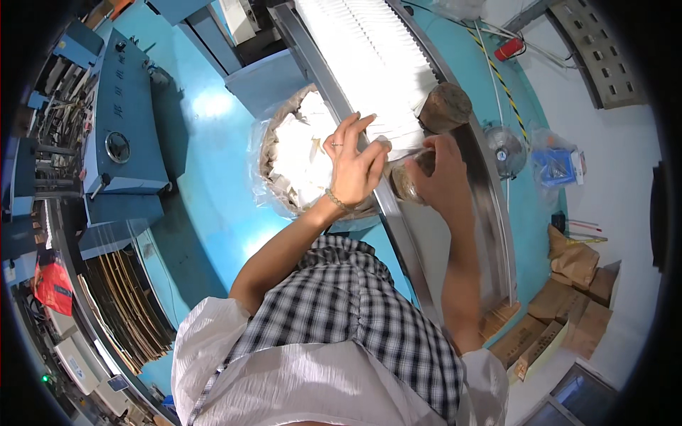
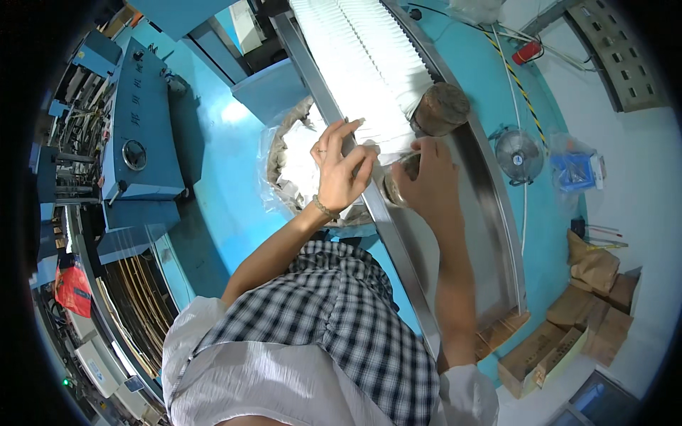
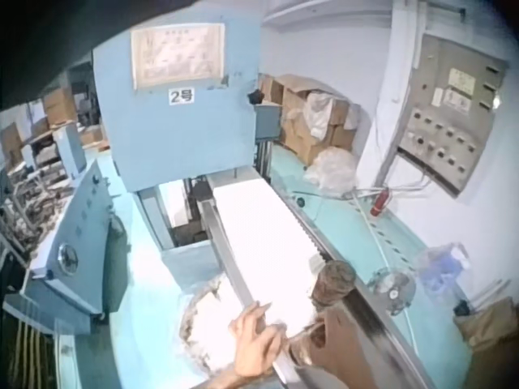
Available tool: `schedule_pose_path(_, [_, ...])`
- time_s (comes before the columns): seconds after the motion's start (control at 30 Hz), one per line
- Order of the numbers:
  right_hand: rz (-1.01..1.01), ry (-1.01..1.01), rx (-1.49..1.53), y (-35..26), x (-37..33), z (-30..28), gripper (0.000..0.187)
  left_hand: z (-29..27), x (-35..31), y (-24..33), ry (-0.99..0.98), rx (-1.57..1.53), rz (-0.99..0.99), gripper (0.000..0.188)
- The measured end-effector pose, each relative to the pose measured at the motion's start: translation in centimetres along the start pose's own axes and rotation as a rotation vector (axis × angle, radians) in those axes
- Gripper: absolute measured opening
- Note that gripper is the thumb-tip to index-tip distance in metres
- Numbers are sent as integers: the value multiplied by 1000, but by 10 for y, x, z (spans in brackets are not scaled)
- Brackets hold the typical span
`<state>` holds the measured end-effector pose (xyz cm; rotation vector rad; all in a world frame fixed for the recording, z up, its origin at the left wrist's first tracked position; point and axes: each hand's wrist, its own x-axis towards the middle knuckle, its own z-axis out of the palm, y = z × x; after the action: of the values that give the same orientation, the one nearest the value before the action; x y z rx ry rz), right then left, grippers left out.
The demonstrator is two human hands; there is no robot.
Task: Sorting and placing stacks of tissues onto a conveyor belt from a processing machine.
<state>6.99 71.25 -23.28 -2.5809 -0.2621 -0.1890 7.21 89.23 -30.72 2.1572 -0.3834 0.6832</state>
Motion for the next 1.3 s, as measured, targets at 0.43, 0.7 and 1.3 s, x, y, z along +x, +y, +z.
schedule_pose_path(0.43, [228, 201, 199, 15, -47, -4, 60, 21, 18, 22, -109, 266, 113, 18])
schedule_pose_path(0.7, [179, 283, 200, 25, -50, 8, 60, 23, 17, 17, -106, 231, 148, 13])
schedule_pose_path(1.3, [81, 239, -7, 19, -39, 20, 39, -2, -4, 15, 21, 296, -19, 21])
